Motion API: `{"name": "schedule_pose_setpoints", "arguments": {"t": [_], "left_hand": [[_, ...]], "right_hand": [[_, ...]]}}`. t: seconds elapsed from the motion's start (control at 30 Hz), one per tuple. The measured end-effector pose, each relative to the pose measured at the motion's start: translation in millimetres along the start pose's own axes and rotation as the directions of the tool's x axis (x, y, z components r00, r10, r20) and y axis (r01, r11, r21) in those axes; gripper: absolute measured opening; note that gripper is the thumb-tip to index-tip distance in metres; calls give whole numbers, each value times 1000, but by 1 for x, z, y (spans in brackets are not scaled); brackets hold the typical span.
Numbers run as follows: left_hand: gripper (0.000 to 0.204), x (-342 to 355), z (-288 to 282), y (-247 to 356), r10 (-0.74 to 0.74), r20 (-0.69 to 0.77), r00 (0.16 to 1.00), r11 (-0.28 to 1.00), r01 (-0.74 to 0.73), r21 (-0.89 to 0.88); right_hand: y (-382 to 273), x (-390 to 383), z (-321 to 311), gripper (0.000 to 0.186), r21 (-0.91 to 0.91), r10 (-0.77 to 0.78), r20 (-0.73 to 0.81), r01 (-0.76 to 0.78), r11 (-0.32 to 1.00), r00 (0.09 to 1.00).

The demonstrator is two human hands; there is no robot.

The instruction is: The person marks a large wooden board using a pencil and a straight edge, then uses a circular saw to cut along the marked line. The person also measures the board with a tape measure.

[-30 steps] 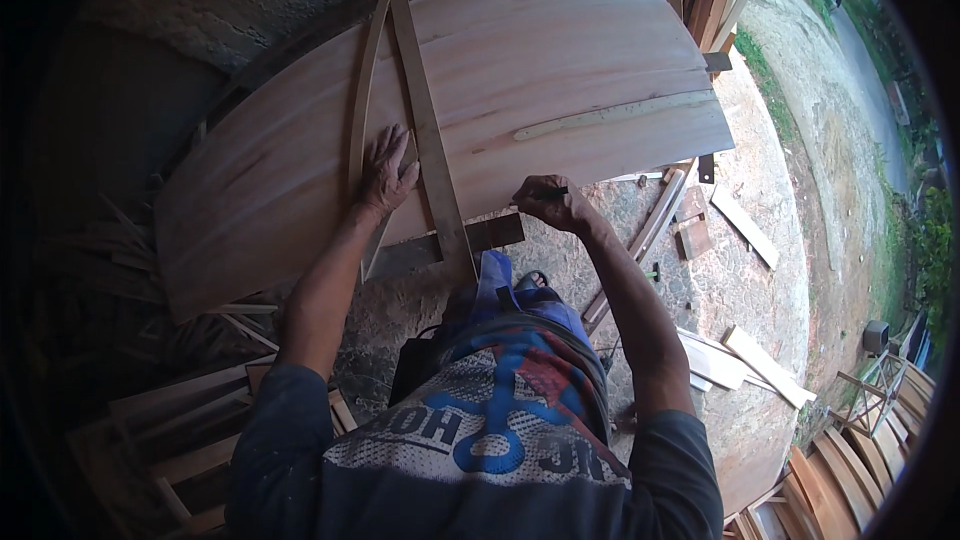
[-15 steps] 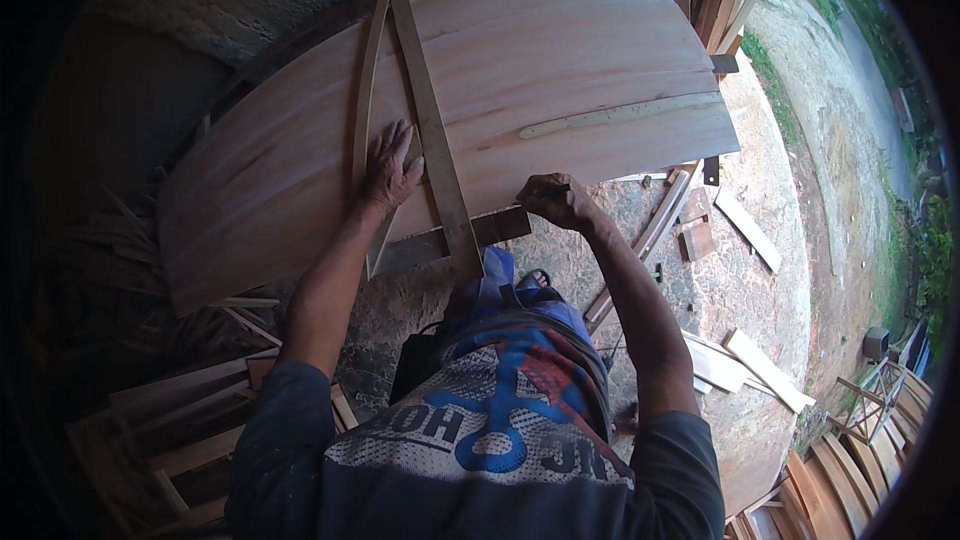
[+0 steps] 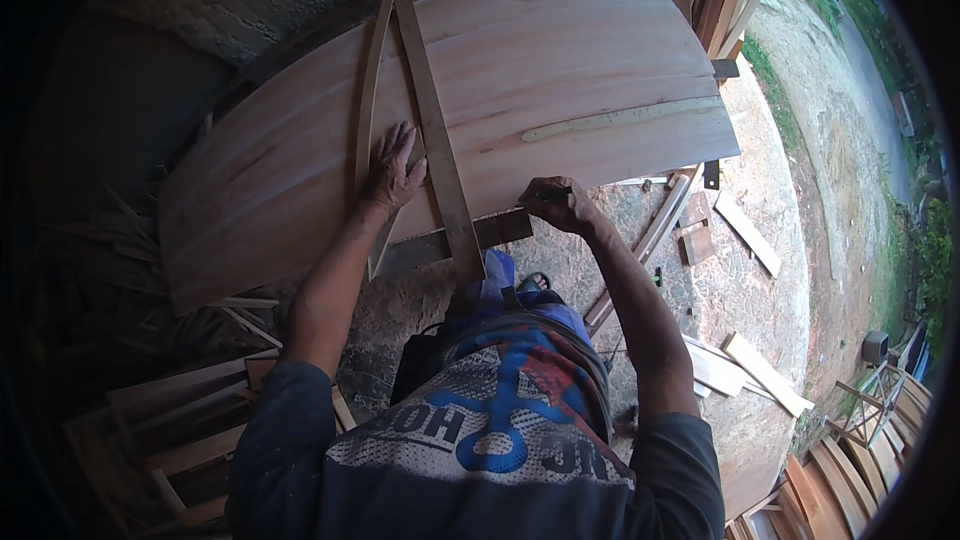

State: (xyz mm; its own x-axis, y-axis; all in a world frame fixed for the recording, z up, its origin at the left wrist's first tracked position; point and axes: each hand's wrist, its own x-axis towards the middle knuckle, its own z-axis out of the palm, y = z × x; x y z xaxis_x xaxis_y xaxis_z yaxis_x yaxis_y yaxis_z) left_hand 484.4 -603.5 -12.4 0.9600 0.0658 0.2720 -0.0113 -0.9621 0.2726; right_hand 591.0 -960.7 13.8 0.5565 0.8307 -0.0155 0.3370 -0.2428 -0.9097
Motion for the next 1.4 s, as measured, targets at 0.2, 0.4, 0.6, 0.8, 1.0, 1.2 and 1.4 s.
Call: {"name": "schedule_pose_setpoints", "arguments": {"t": [0.2,0.4,0.6,0.8,1.0,1.2,1.4], "left_hand": [[70,0,2,-1,-5,-3,1000,1000,5,-16],[70,-1,1,0,-2,-10,1000,1000,2,-12],[70,2,1,2,11,-9,1000,1000,-11,0],[70,8,3,12,-41,14,999,999,41,-3],[70,26,18,29,-27,5,1000,999,27,17],[71,37,24,48,-60,38,997,998,60,18],[71,45,26,58,-88,72,994,996,87,13]], "right_hand": [[8,0,2,16,-24,-61,-20,60,998,998],[5,0,3,17,-7,-18,-25,18,1000,1000],[-4,-3,0,26,98,30,-52,-24,995,998],[-8,-36,21,50,480,289,-442,-49,876,849],[-2,-64,42,60,267,514,-477,-440,858,713],[7,-77,46,61,187,623,-392,-605,774,677],[3,-77,61,53,263,613,-510,-569,779,603]]}}
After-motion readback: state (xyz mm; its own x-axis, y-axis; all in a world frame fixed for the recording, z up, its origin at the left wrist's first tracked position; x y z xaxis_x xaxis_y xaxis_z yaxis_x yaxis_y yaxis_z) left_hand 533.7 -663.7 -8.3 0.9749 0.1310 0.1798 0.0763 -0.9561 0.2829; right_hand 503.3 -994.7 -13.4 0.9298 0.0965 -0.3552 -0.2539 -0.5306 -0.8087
